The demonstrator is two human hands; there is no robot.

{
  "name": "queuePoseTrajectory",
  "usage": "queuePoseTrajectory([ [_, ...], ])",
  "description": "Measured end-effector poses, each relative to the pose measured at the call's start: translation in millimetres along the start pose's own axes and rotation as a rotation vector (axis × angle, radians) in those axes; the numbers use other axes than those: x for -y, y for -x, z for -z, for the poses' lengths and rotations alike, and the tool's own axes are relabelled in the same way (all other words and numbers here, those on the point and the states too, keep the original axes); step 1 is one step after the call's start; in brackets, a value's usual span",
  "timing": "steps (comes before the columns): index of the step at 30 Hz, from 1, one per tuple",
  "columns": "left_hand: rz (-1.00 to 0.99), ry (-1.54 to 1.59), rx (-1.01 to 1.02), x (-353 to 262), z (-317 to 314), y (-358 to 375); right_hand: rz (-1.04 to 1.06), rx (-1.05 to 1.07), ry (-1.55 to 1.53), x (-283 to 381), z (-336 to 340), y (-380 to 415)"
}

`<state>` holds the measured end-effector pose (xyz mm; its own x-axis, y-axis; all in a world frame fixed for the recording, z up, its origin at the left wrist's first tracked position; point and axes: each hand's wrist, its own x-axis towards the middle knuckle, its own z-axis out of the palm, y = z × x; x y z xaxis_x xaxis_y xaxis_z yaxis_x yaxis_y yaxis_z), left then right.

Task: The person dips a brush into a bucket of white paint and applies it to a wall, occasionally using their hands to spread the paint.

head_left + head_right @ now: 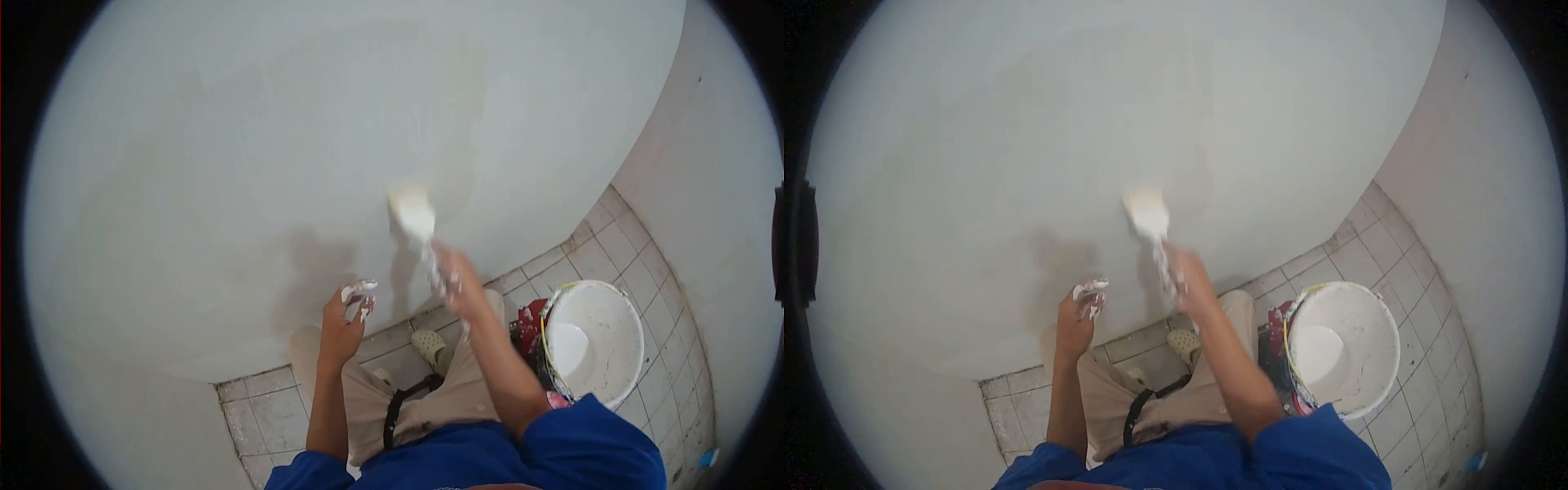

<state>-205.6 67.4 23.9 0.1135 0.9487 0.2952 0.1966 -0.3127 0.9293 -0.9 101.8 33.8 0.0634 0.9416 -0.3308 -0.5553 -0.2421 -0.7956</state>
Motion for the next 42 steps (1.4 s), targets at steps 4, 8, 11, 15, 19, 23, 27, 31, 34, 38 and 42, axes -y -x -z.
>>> queuePoseTrajectory([
  [4,-0.015,-0.009,0.002,6.8,7.2,7.1,-0.292,-0.028,0.050,-101.5,92.7,-39.5],
  [8,0.018,-0.038,0.023,11.6,15.0,14.2,-0.010,0.002,0.170,-17.9,68.2,-42.5],
  [11,0.048,0.022,-0.007,17.6,7.4,17.2,0.198,-0.037,0.224,74.2,20.7,13.4],
  [15,0.073,-0.001,0.063,21.1,-0.6,12.8,0.457,-0.131,0.216,119.0,-20.5,48.4],
  [19,0.061,-0.020,0.091,13.6,-7.7,13.4,0.267,-0.134,0.341,20.6,28.3,-22.3],
  [23,0.094,-0.018,0.112,22.4,-8.9,17.3,-0.055,-0.228,0.321,-57.5,78.0,-18.1],
  [27,0.120,-0.081,0.159,20.6,-1.0,13.9,0.005,-0.288,0.274,-21.4,68.9,22.8],
  [31,0.162,0.003,0.305,22.0,-8.8,3.4,0.140,-0.317,0.341,54.0,55.6,86.3],
  [34,0.119,0.154,0.465,14.6,-42.3,-4.5,0.450,-0.356,0.793,88.3,75.4,126.4],
  [38,0.007,0.136,0.647,-10.7,-68.1,-14.1,0.243,-0.583,1.312,129.4,78.9,181.2],
  [42,-0.197,0.044,0.837,-43.4,-151.4,23.8,0.173,-0.881,1.552,120.2,163.6,230.8],
])
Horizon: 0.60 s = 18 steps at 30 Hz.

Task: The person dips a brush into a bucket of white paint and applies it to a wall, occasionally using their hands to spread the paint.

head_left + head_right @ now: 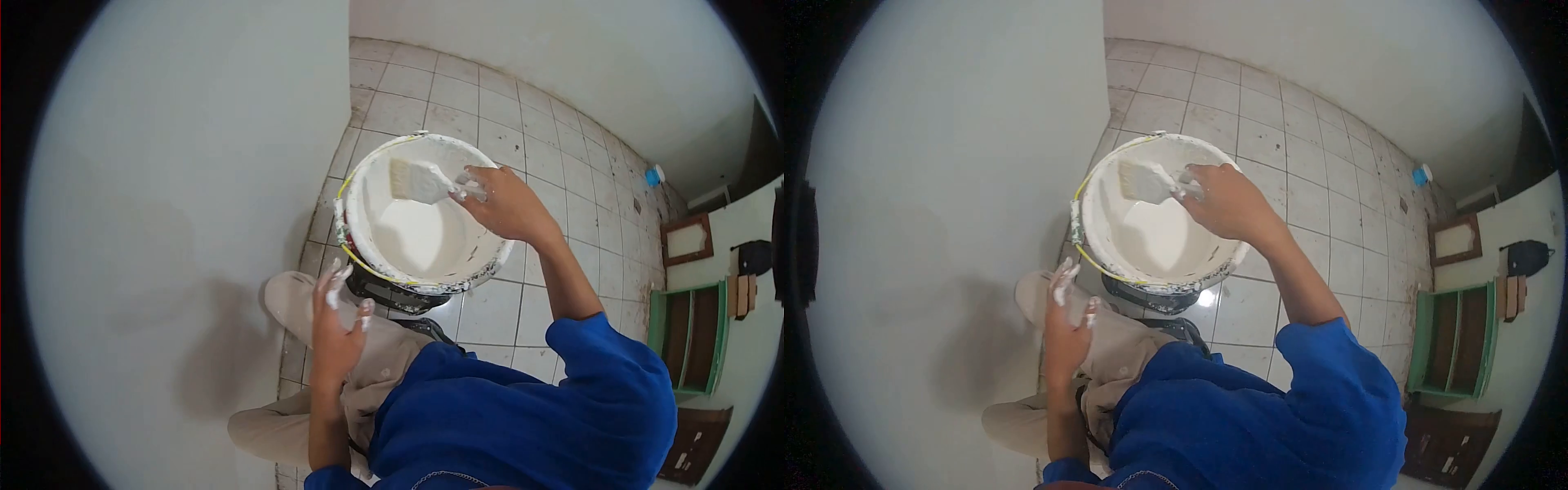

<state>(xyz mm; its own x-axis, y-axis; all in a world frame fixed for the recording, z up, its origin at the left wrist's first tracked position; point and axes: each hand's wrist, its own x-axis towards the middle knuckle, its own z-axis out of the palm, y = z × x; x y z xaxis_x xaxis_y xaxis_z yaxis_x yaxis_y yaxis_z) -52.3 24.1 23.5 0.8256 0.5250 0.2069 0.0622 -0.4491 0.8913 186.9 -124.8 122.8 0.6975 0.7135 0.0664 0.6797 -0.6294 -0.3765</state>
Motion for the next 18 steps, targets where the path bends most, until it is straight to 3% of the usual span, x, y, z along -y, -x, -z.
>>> queuePoseTrajectory([
  [2,-0.089,-0.164,0.067,-4.9,-22.7,-9.7,-0.168,0.156,0.118,-1.8,11.0,5.9],
  [8,-0.210,-0.342,0.113,2.2,-52.3,-17.9,-0.078,0.438,0.259,-49.8,-29.0,-5.9],
  [18,-0.063,-0.246,0.077,9.4,-53.3,-22.2,0.061,0.694,0.428,-43.3,-89.4,-38.3],
])
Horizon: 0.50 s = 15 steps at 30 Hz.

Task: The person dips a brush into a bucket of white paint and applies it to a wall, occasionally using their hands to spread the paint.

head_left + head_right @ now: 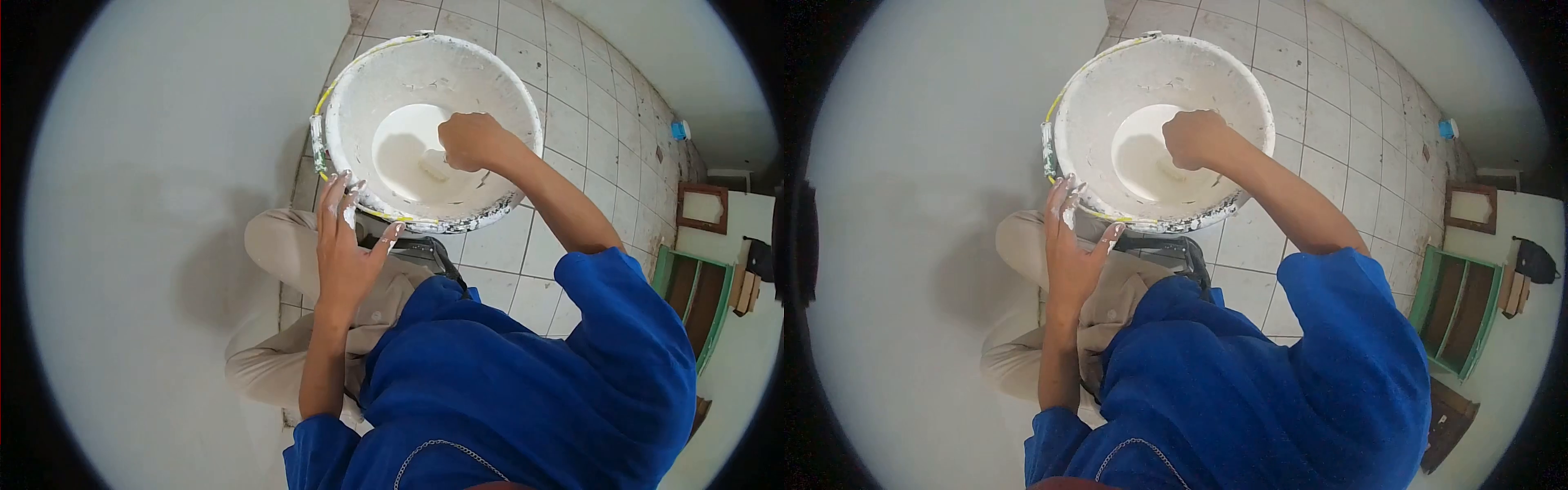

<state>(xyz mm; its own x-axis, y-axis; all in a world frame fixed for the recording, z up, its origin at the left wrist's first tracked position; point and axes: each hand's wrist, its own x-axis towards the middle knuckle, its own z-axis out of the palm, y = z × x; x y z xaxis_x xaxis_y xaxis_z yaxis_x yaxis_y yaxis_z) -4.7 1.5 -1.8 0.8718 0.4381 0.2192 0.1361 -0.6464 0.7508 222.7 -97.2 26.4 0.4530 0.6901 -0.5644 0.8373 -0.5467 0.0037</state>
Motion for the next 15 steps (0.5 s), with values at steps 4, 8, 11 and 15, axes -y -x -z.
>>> queuePoseTrajectory([
  [4,0.024,-0.008,0.005,1.0,1.0,-1.1,0.033,0.034,0.014,6.6,-6.9,-12.5],
  [8,0.049,0.028,-0.003,-1.0,0.8,-1.6,0.079,0.068,-0.008,4.8,-2.5,-10.5],
  [11,0.024,0.011,-0.005,1.6,-0.7,-0.8,0.113,0.024,-0.103,-4.6,5.4,2.2],
  [15,0.022,0.031,-0.006,2.7,-1.9,0.5,0.066,-0.167,-0.237,-19.6,10.6,33.3],
])
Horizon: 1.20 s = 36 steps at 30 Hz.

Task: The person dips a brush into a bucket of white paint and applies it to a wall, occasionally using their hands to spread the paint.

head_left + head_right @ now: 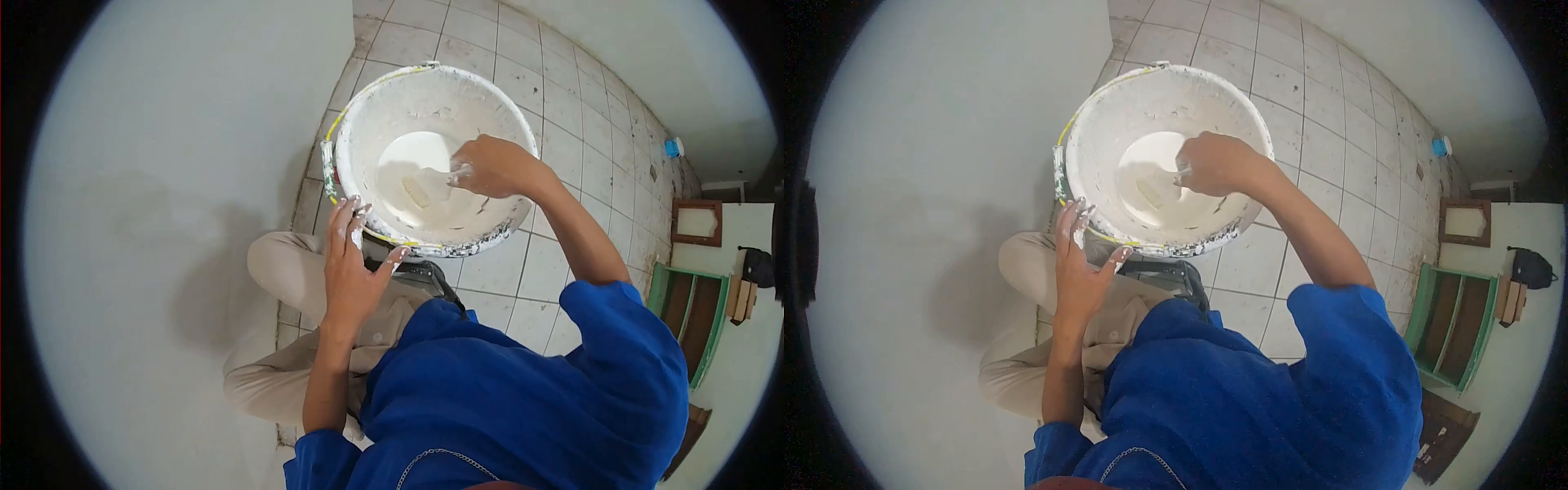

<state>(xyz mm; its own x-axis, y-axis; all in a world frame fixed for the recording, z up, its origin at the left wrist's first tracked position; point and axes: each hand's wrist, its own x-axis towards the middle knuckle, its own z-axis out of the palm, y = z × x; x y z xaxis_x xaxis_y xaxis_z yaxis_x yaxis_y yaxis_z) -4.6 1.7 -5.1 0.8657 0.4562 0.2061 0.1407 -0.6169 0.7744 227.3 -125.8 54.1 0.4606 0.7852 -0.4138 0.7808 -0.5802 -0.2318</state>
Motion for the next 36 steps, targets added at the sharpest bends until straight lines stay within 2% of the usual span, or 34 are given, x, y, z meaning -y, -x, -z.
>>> queuePoseTrajectory([
  [1,0.010,0.008,0.001,-0.2,0.3,-0.1,-0.016,-0.066,-0.015,0.4,0.5,4.2],
  [4,-0.017,0.001,-0.013,1.6,-0.1,0.0,-0.113,-0.014,0.106,10.8,2.8,5.2],
  [6,-0.027,-0.024,-0.012,-0.1,0.7,-0.6,-0.119,0.092,0.203,16.7,-10.1,-3.6],
  [8,-0.045,-0.029,-0.021,0.1,0.9,-0.1,-0.082,0.216,0.304,20.8,-25.4,-14.8],
  [11,-0.072,-0.021,-0.060,3.3,0.9,0.9,0.004,0.232,0.317,27.1,-24.5,-14.1],
  [13,-0.082,-0.034,-0.088,3.5,2.3,1.1,-0.031,0.133,0.219,14.7,-18.5,-8.4],
  [14,-0.091,-0.017,-0.096,7.9,1.5,1.8,0.039,-0.016,0.157,12.4,-8.2,4.5],
  [16,-0.102,-0.009,-0.094,12.3,0.2,5.2,0.031,-0.230,0.092,26.1,17.4,31.2],
  [18,-0.056,0.044,-0.072,10.4,2.1,7.0,-0.145,-0.217,-0.018,42.1,37.0,48.4],
  [20,-0.034,0.072,-0.048,11.4,1.4,8.8,-0.202,-0.280,-0.045,38.9,32.0,70.9],
  [23,-0.044,0.039,-0.049,12.6,1.5,9.9,0.130,-0.589,0.340,0.3,-9.4,109.2],
  [26,-0.053,0.034,-0.050,13.3,1.9,10.4,-0.060,-0.596,0.172,3.6,-20.8,134.3],
  [29,-0.076,0.023,-0.069,14.4,1.1,11.3,-0.417,-0.591,-0.198,12.9,-33.4,144.6],
  [33,-0.095,0.009,-0.087,16.9,-0.3,10.8,-0.201,-0.755,-0.124,-5.7,-60.8,155.1],
  [34,-0.092,0.010,-0.084,17.2,-0.4,11.3,-0.170,-0.803,-0.230,3.7,-60.6,151.3],
  [36,-0.088,0.002,-0.086,15.6,0.5,14.6,-0.216,-0.753,-0.177,-8.6,-71.1,149.4],
])
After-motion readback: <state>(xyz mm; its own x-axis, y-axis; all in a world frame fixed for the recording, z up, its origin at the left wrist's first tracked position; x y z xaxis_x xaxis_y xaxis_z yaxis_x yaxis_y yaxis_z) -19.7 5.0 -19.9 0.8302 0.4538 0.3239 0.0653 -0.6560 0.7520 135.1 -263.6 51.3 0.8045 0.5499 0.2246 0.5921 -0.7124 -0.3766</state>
